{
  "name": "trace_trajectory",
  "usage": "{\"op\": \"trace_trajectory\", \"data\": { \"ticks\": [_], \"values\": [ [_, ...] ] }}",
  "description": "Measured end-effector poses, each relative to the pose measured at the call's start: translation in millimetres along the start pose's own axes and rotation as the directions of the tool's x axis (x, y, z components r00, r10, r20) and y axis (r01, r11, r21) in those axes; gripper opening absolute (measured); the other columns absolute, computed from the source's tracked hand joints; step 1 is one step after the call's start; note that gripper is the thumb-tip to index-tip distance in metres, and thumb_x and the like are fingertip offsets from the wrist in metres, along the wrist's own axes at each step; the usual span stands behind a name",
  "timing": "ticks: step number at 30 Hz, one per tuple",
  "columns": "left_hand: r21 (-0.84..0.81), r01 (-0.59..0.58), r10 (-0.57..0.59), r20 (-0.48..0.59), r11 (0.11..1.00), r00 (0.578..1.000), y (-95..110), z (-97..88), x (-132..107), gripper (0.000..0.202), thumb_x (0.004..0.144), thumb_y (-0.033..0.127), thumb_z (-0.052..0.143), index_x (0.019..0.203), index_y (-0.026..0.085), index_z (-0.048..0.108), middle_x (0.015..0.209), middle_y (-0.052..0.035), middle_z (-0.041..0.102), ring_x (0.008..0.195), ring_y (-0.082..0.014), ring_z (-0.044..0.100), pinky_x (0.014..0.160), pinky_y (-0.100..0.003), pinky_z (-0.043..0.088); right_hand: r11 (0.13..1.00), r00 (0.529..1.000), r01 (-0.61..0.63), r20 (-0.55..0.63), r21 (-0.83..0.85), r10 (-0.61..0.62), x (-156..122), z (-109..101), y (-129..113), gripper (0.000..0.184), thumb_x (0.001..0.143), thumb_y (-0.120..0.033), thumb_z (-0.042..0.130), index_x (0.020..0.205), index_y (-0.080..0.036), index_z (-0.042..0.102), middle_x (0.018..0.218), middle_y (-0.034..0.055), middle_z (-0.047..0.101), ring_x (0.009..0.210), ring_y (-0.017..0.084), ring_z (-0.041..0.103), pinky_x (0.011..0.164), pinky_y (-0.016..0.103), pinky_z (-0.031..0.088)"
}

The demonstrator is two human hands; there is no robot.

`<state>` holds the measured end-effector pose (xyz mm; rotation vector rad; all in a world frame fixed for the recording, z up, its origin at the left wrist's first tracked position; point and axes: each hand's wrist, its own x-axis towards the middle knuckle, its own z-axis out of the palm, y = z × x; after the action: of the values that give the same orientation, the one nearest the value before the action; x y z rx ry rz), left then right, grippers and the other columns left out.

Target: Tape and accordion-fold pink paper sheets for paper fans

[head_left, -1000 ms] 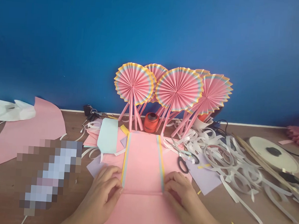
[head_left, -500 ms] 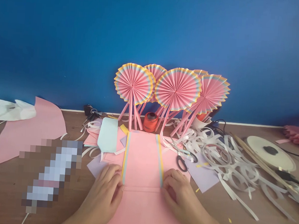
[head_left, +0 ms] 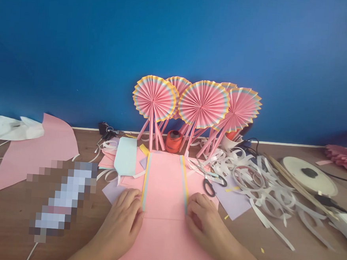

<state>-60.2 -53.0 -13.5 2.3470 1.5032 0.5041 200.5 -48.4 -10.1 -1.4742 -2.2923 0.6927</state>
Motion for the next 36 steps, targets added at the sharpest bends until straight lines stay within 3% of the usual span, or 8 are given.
{"op": "trace_trajectory", "data": {
  "ticks": [8, 12, 15, 18, 20, 24, 27, 36],
  "values": [
    [0.024, -0.002, 0.002, 0.01, 1.0, 1.0, 0.9, 1.0, 0.1, 0.014, 0.084, 0.013, 0.038, 0.074, 0.021, 0.043, 0.096, -0.0079, 0.052, 0.091, -0.024, 0.051, 0.077, -0.042, 0.049, 0.999, 1.0, 0.02, -0.011, -0.037, -0.02, 0.5, 1.9, 1.1, 0.023, 0.073, 0.002, 0.042, 0.072, -0.021, 0.04, 0.083, 0.0024, 0.049, 0.078, 0.018, 0.047, 0.07, 0.034, 0.042],
    [0.076, -0.013, 0.017, -0.05, 0.997, 0.999, -0.9, 2.8, -1.4, 0.011, 0.084, 0.014, 0.04, 0.081, 0.02, 0.049, 0.095, -0.008, 0.053, 0.089, -0.0233, 0.052, 0.077, -0.041, 0.05, 0.998, 0.997, 0.024, -0.068, -0.062, -0.028, -1.1, 2.9, 1.5, 0.022, 0.072, 0.001, 0.044, 0.075, -0.021, 0.044, 0.082, 0.003, 0.051, 0.077, 0.018, 0.047, 0.067, 0.032, 0.042],
    [0.17, -0.113, 0.134, -0.115, 0.979, 0.984, -1.0, 3.6, -2.8, 0.026, 0.083, 0.009, 0.039, 0.101, 0.02, 0.055, 0.101, -0.0084, 0.055, 0.095, -0.0232, 0.052, 0.083, -0.042, 0.048, 0.988, 0.986, 0.098, -0.126, -0.12, -0.113, -3.5, 2.7, 0.2, 0.027, 0.074, 0.0, 0.045, 0.091, -0.02, 0.051, 0.088, 0.0054, 0.055, 0.081, 0.02, 0.049, 0.068, 0.032, 0.041],
    [0.315, -0.272, 0.326, -0.135, 0.909, 0.936, 1.2, 5.1, -3.5, 0.055, 0.08, -0.001, 0.038, 0.122, 0.031, 0.053, 0.111, -0.0065, 0.054, 0.109, -0.0234, 0.048, 0.096, -0.047, 0.041, 0.923, 0.937, 0.275, -0.138, -0.269, -0.319, -5.7, 2.9, -1.9, 0.044, 0.079, 0.002, 0.04, 0.111, -0.024, 0.055, 0.096, 0.0074, 0.056, 0.083, 0.02, 0.05, 0.069, 0.032, 0.039],
    [0.387, -0.333, 0.395, -0.093, 0.86, 0.914, 2.6, 7.5, -3.8, 0.062, 0.079, 0.0, 0.043, 0.128, 0.038, 0.049, 0.116, -0.0056, 0.054, 0.114, -0.0245, 0.046, 0.1, -0.05, 0.036, 0.87, 0.907, 0.356, -0.097, -0.341, -0.409, -6.3, 3.9, -2.7, 0.047, 0.083, 0.001, 0.039, 0.117, -0.026, 0.055, 0.096, 0.0075, 0.056, 0.082, 0.019, 0.05, 0.069, 0.031, 0.038],
    [0.416, -0.379, 0.402, 0.035, 0.827, 0.915, 2.1, 14.2, -4.1, 0.056, 0.08, 0.016, 0.058, 0.13, 0.039, 0.047, 0.125, -0.0064, 0.052, 0.12, -0.028, 0.044, 0.103, -0.054, 0.031, 0.849, 0.899, 0.407, -0.018, -0.337, -0.438, -5.8, 6.5, -1.7, 0.041, 0.088, -0.006, 0.042, 0.121, -0.025, 0.056, 0.097, 0.0083, 0.056, 0.084, 0.02, 0.049, 0.07, 0.032, 0.038],
    [0.419, -0.39, 0.402, 0.063, 0.82, 0.913, 0.2, 17.6, -3.7, 0.05, 0.08, 0.024, 0.062, 0.127, 0.037, 0.05, 0.126, -0.007, 0.053, 0.122, -0.0288, 0.044, 0.104, -0.053, 0.028, 0.859, 0.909, 0.394, 0.003, -0.327, -0.416, -6.1, 5.8, 0.1, 0.043, 0.088, -0.006, 0.044, 0.124, -0.027, 0.054, 0.098, 0.008, 0.057, 0.086, 0.021, 0.048, 0.071, 0.033, 0.038],
    [0.504, -0.376, 0.461, -0.049, 0.777, 0.886, -10.8, 12.2, -15.8, 0.035, 0.083, 0.014, 0.053, 0.115, 0.028, 0.06, 0.118, -0.0036, 0.061, 0.118, -0.0232, 0.045, 0.111, -0.043, 0.016, 0.834, 0.903, 0.386, -0.023, -0.395, -0.429, -12.4, -7.8, 4.4, 0.036, 0.086, -0.005, 0.044, 0.109, -0.026, 0.063, 0.1, 0.0082, 0.06, 0.09, 0.021, 0.05, 0.071, 0.032, 0.037]
  ]
}}
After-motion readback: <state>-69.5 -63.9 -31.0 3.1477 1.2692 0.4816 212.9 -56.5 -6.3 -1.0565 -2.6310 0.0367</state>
